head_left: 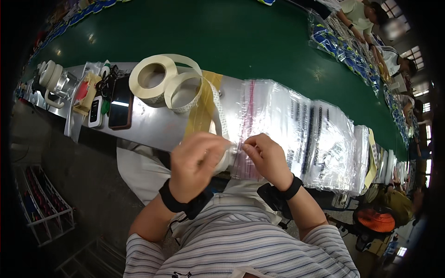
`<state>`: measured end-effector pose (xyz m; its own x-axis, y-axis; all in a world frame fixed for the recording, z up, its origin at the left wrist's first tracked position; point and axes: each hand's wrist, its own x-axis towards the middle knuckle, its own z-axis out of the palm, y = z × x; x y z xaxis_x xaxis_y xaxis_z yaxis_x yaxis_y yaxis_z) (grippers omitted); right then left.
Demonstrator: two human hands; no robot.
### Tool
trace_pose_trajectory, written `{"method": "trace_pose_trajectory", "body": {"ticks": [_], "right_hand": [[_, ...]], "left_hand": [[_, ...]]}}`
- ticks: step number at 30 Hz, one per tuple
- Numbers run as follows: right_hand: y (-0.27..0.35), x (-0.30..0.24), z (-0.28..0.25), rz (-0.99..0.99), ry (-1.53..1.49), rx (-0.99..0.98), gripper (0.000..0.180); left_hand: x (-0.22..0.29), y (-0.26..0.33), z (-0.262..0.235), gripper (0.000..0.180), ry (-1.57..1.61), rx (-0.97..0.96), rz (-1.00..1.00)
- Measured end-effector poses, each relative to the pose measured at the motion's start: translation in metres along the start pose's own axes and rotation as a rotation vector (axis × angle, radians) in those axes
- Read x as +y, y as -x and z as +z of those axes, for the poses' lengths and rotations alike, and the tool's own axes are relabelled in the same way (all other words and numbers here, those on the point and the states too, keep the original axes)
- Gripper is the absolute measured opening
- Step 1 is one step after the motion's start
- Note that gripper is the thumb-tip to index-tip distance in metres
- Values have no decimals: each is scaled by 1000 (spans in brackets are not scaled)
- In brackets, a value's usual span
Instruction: The person applies adhesive labels to a stack of clear plastic bags on a factory table. They peel individual labels from a roll and press them onto the bags, then move the labeled bags to a growing pile. Other workers are visible in the background handling shoes.
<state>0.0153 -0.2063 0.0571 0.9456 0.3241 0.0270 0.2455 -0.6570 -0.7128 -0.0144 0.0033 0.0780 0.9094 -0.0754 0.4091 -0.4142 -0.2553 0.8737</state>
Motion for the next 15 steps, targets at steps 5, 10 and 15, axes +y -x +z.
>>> {"method": "trace_pose_trajectory", "body": {"ticks": [5, 10, 15], "right_hand": [[1, 35, 7, 8, 418, 311, 27], [2, 56, 12, 76, 446, 305, 21], [6, 52, 0, 194, 300, 389, 20]], "left_hand": [[-22, 12, 53, 68, -497, -509, 200], [-37, 30, 54, 77, -518, -549, 193], [-27, 32, 41, 81, -430, -635, 89]]}}
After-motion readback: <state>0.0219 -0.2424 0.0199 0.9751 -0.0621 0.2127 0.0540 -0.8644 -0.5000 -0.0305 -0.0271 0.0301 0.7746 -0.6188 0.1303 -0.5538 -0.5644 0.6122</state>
